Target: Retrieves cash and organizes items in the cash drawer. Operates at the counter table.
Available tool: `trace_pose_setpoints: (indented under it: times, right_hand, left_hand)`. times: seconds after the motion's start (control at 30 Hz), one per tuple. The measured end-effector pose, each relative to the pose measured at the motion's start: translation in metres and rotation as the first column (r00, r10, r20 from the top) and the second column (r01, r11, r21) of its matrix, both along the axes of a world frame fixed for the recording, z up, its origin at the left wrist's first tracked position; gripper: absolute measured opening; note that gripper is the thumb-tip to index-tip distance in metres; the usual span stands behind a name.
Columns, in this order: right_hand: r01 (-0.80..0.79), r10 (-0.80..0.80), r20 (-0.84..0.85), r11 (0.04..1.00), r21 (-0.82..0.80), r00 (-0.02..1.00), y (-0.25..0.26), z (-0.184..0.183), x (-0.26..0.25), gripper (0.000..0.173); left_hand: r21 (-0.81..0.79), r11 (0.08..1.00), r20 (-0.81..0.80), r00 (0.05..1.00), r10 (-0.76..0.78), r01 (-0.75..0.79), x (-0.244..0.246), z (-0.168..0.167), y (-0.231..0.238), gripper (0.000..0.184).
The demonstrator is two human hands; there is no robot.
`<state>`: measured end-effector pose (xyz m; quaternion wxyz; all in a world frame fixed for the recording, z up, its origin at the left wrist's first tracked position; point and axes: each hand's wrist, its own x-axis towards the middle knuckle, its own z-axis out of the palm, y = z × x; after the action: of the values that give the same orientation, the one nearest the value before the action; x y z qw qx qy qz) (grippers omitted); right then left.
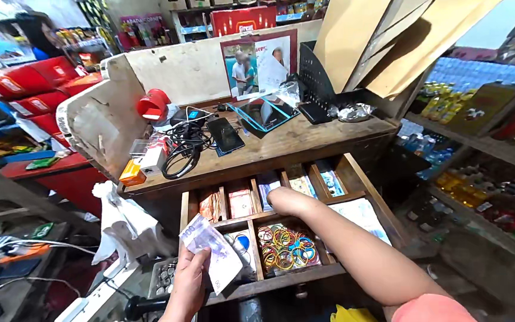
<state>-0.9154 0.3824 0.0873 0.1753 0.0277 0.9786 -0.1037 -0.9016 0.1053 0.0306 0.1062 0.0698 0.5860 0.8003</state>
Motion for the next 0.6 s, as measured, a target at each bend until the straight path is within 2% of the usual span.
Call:
trace_pose_setpoints:
  times: [0.03, 0.1, 0.17, 0.2, 0.23, 0.3, 0.4, 0.47, 0.53, 0.6]
  right_hand:
    - [0.016, -0.015, -0.058, 1.000, 0.017, 0.998, -0.001, -0.003, -0.001, 0.023]
    - [0.022, -0.018, -0.292, 1.000, 0.008, 0.956, -0.005, -0.007, 0.003, 0.023]
    - [-0.079, -0.008, -0.515, 0.986, -0.148, 0.857, -0.020, -0.002, 0.010, 0.024]
    - [-0.173, -0.009, -0.524, 0.939, -0.298, 0.852, -0.031, 0.002, 0.015, 0.027]
    - [-0.259, 0.008, -0.478, 0.848, -0.462, 0.878, -0.042, 0.005, 0.019, 0.031]
    - [-0.281, 0.067, -0.310, 0.635, -0.720, 0.948, -0.061, 0.003, 0.025, 0.033]
    - [-0.164, 0.036, -0.162, 0.379, -0.911, 0.986, -0.069, -0.008, 0.026, 0.029]
    - [-0.142, 0.031, -0.139, 0.281, -0.949, 0.990, -0.066, -0.009, 0.025, 0.034]
    - [-0.163, 0.013, -0.168, 0.319, -0.934, 0.986, -0.063, -0.002, 0.027, 0.038]
    - [-0.156, -0.090, -0.224, 0.477, -0.865, 0.970, -0.052, 0.010, 0.027, 0.040]
  left_hand:
    - [-0.022, 1.000, 0.009, 1.000, -0.002, 0.002, 0.000, 0.000, 0.001, 0.042]
    - [-0.050, 0.999, 0.008, 1.000, -0.006, 0.006, -0.001, 0.000, 0.002, 0.045]
    - [-0.074, 0.997, -0.007, 1.000, -0.017, 0.016, 0.000, 0.000, 0.001, 0.047]
    - [-0.075, 0.997, -0.023, 0.999, -0.031, 0.029, -0.001, -0.001, 0.001, 0.048]
    - [-0.074, 0.997, -0.045, 0.998, -0.042, 0.039, -0.001, -0.002, 0.000, 0.049]
    - [-0.081, 0.995, -0.087, 0.994, -0.067, 0.060, -0.002, -0.005, -0.003, 0.054]
    - [-0.088, 0.993, -0.108, 0.990, -0.090, 0.080, -0.003, -0.007, -0.001, 0.056]
    - [-0.084, 0.993, -0.109, 0.989, -0.096, 0.087, -0.004, -0.010, 0.000, 0.056]
    - [-0.087, 0.990, -0.111, 0.987, -0.118, 0.109, -0.005, -0.011, 0.000, 0.056]
    - [-0.092, 0.988, -0.121, 0.983, -0.138, 0.127, -0.006, -0.011, -0.002, 0.049]
